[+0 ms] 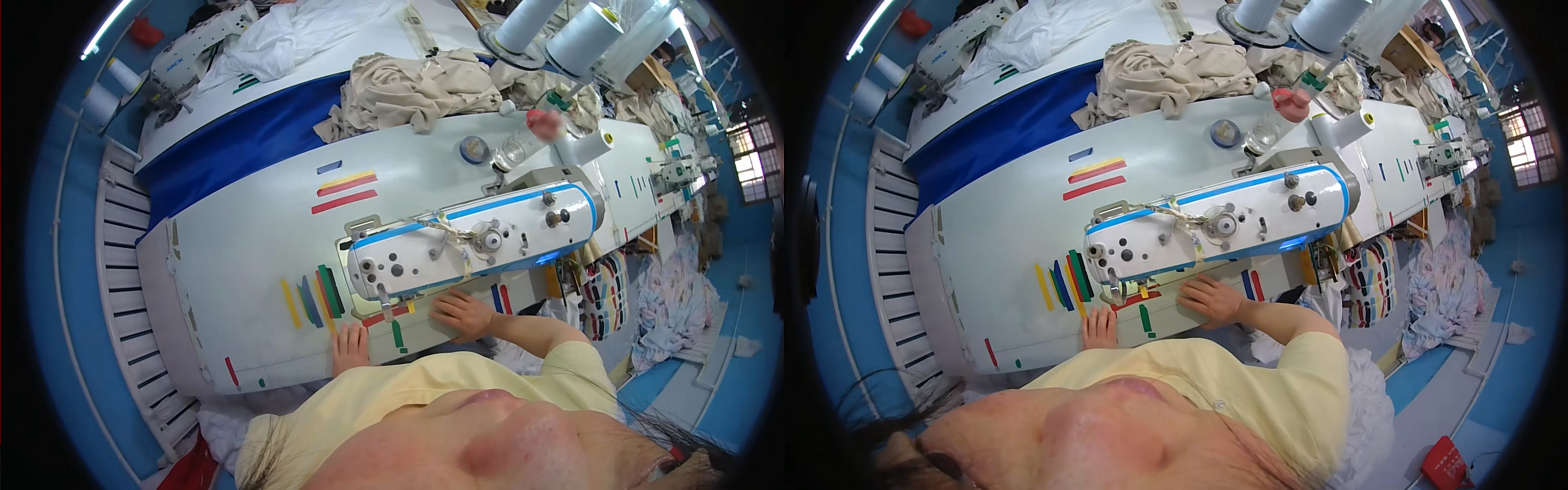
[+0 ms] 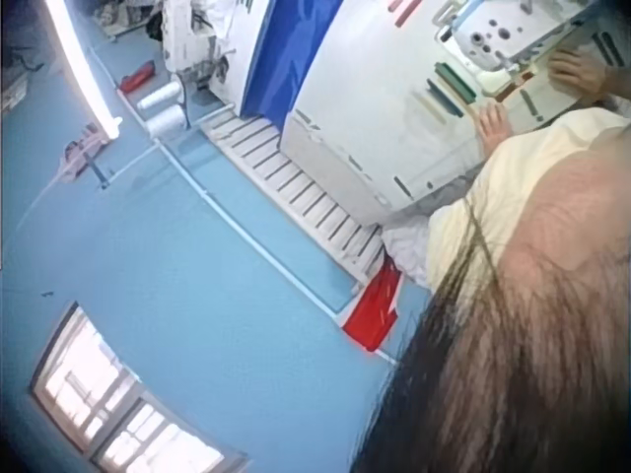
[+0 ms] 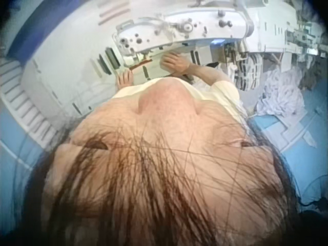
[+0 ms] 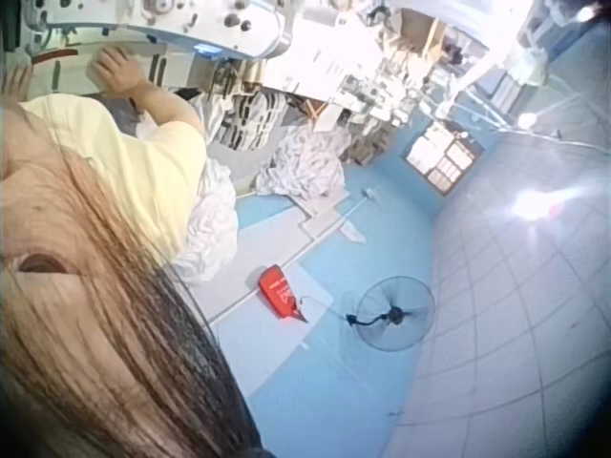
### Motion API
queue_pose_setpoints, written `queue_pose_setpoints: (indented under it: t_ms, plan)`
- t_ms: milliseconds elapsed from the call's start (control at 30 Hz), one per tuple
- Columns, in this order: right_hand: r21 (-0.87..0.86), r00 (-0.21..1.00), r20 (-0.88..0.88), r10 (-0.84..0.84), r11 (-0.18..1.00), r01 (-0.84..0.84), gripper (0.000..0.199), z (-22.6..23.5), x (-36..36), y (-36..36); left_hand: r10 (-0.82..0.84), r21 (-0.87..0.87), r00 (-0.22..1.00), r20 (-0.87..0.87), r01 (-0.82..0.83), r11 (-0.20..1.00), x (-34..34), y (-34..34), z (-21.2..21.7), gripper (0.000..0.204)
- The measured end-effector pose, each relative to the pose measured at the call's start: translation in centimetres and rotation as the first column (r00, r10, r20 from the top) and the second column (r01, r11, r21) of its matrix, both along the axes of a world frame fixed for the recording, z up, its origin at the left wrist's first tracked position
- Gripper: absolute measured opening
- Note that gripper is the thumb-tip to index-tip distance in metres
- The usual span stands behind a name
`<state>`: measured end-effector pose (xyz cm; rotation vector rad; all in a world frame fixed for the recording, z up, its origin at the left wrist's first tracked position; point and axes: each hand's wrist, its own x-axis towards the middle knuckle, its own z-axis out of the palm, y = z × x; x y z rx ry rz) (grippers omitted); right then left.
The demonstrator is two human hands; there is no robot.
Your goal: Inspecting a large piece of white textile and trimming threads at a sewing workstation.
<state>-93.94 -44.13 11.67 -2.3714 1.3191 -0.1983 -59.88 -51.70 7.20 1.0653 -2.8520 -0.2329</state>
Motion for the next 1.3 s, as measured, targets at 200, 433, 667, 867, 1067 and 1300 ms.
queue_pose_setpoints:
  t_ms: [200,433,667,867,1067,1300]
  plan:
    - [-0.032,1.000,-0.001,0.000,0.999,0.000,0.082,-0.2,0.5,0.0,0.005,-0.007,0.999,-0.040,-0.005,1.000,0.6,0.2,-1.5,0.048]
    - [-0.067,1.000,-0.008,-0.012,0.998,0.012,0.078,-1.1,0.8,0.2,-0.010,-0.054,0.994,-0.108,0.004,0.999,0.9,0.5,-1.4,0.044]
    - [-0.119,0.999,-0.043,-0.010,0.993,0.004,0.082,-1.2,1.6,1.1,-0.071,0.032,0.990,-0.124,0.076,0.997,1.3,0.8,1.0,0.086]
    - [-0.244,0.997,-0.044,-0.058,0.969,0.046,0.080,-1.8,2.2,2.9,-0.065,-0.027,0.963,-0.262,0.060,0.998,1.3,2.1,0.7,0.077]
    - [-0.361,0.986,-0.060,-0.153,0.925,0.122,0.078,-2.1,3.5,4.4,-0.071,-0.075,0.865,-0.497,0.039,0.996,3.6,5.6,-1.2,0.048]
    - [-0.430,0.973,0.167,-0.160,0.876,0.218,0.057,-5.7,13.4,5.5,0.309,0.068,0.708,-0.635,-0.347,0.935,14.7,14.1,-7.6,0.028]
